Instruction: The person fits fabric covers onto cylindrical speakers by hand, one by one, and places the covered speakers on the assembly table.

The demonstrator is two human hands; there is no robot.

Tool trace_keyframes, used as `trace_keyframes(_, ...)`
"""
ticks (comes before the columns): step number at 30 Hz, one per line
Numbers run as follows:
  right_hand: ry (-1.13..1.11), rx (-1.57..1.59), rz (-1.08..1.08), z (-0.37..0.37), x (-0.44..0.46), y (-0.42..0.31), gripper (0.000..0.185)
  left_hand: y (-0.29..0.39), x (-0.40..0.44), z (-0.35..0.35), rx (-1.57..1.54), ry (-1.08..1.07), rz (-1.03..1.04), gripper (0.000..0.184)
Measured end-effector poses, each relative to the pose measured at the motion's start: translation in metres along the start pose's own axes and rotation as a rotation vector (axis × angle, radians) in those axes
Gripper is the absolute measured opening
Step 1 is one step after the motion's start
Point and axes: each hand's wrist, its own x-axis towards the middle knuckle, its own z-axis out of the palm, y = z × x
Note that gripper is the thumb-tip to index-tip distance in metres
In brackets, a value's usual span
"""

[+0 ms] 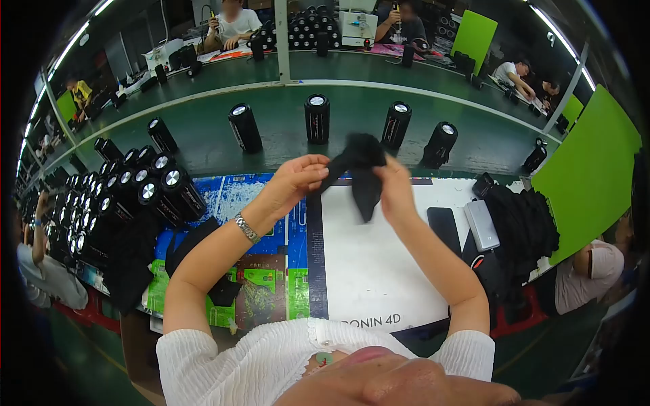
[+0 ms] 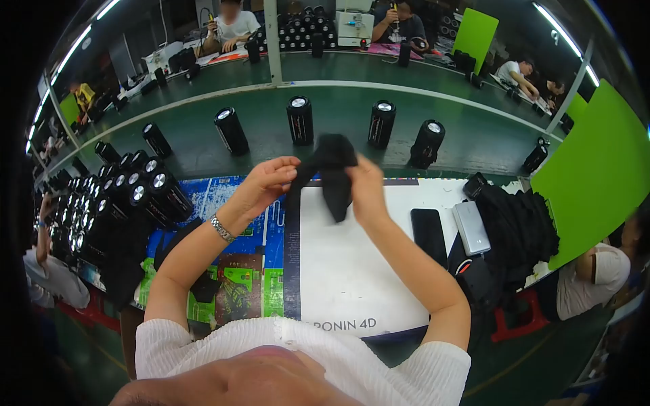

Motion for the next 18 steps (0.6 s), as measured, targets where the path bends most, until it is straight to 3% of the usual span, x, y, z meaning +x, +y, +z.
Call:
trace_keyframes(1,0.100,0.039,-0.104,-0.007,0.012,-0.004,0.028,0.003,0.002,0.000,-0.005,-0.003,0.026,0.040)
trace_keyframes(3,0.074,0.090,-0.074,-0.020,0.026,-0.032,0.032,0.010,0.002,0.005,-0.115,0.043,0.066,0.039)
trace_keyframes(7,-0.254,0.306,0.345,-0.036,0.025,-0.051,0.040,0.022,0.001,0.012,-0.188,0.099,0.167,0.032)
trace_keyframes(9,-0.060,-0.113,0.420,-0.007,0.005,-0.055,0.043,0.021,0.002,0.015,-0.149,0.079,0.227,0.031)
trace_keyframes(10,-0.079,-0.273,0.431,-0.003,0.003,-0.046,0.047,0.018,0.000,0.018,-0.062,0.037,0.262,0.030)
trace_keyframes(13,-0.200,-0.331,0.083,0.019,-0.018,-0.045,0.021,0.014,-0.005,0.026,0.151,-0.117,0.297,0.029)
trace_keyframes(15,-0.228,-0.274,0.084,0.016,-0.018,-0.050,0.018,0.017,-0.012,0.027,0.222,-0.241,0.223,0.029)
trace_keyframes(18,-0.257,-0.224,0.051,0.020,-0.026,-0.059,0.016,0.012,0.002,0.027,0.000,-0.084,0.244,0.030)
